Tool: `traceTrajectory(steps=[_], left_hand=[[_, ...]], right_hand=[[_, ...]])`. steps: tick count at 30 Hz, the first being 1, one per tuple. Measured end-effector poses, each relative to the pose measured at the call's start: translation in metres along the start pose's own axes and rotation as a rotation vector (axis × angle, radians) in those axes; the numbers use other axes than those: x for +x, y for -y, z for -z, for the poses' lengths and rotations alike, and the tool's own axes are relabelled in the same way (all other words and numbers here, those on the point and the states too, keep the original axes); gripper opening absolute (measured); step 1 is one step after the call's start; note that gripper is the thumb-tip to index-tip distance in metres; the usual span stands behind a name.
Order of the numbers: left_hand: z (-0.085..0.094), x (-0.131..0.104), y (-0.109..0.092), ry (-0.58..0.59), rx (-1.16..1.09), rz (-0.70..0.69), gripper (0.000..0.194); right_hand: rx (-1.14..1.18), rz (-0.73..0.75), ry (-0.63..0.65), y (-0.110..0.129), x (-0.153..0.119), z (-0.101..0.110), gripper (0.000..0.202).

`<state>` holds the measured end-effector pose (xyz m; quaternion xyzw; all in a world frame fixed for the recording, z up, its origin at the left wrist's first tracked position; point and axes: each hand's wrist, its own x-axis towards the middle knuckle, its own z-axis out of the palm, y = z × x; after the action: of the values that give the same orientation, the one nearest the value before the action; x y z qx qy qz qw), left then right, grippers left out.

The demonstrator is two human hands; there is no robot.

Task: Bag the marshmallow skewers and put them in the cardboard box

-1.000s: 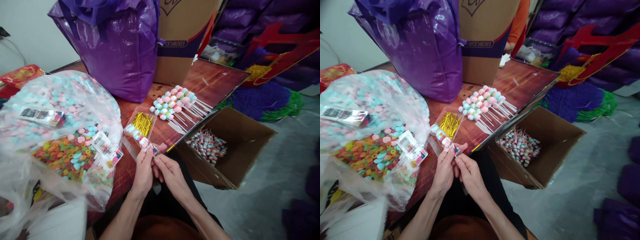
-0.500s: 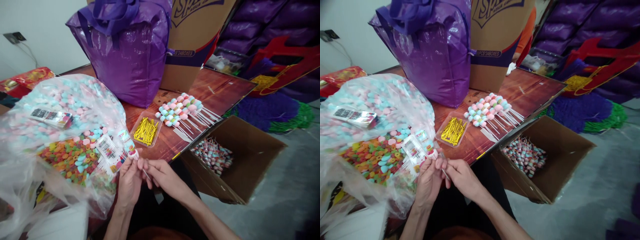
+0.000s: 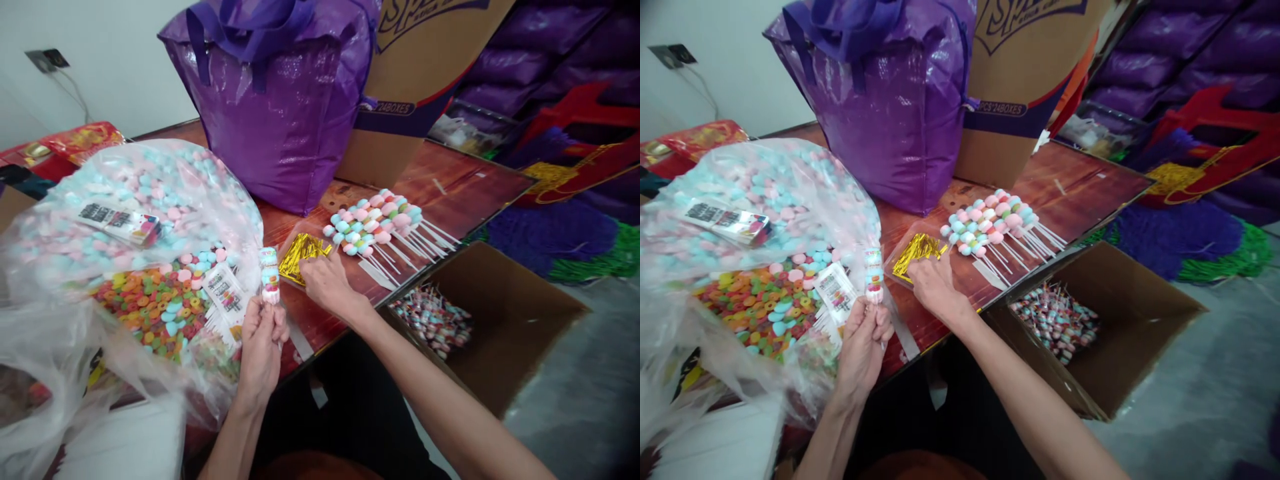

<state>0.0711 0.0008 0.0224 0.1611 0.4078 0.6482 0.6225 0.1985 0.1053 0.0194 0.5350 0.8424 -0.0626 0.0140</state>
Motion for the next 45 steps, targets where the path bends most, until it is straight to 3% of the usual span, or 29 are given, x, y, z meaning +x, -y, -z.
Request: traceTrajectory(steps=[7,16,25,40,45], left_hand=[[0.0,0.004,0.003,-0.034,-0.016,0.033,0.03],[0.001,0.004,0.004,-0.088,0.059,-0.089,0.032],[0.001,0.008,0.011,-0.134,0.052,-0.141,0.031],[0.0,0.01,0.011,-0.114,0.002,-0.096,0.035],[-0.001,0.01,0.012,-0.112,-0.002,-0.102,0.034]], right_hand=[[-0.006,-0.035,-0.006,0.0,-0.007,0.015,0.033],[-0.008,-0.037,0.018,0.006,-0.005,0.004,0.029],[0.004,-0.07,-0.009,0.003,-0.014,0.025,0.026],[0.017,-0.032,0.001,0.002,-0.009,0.006,0.028],[0.041,-0.042,-0.03,0.006,-0.011,0.01,0.031]])
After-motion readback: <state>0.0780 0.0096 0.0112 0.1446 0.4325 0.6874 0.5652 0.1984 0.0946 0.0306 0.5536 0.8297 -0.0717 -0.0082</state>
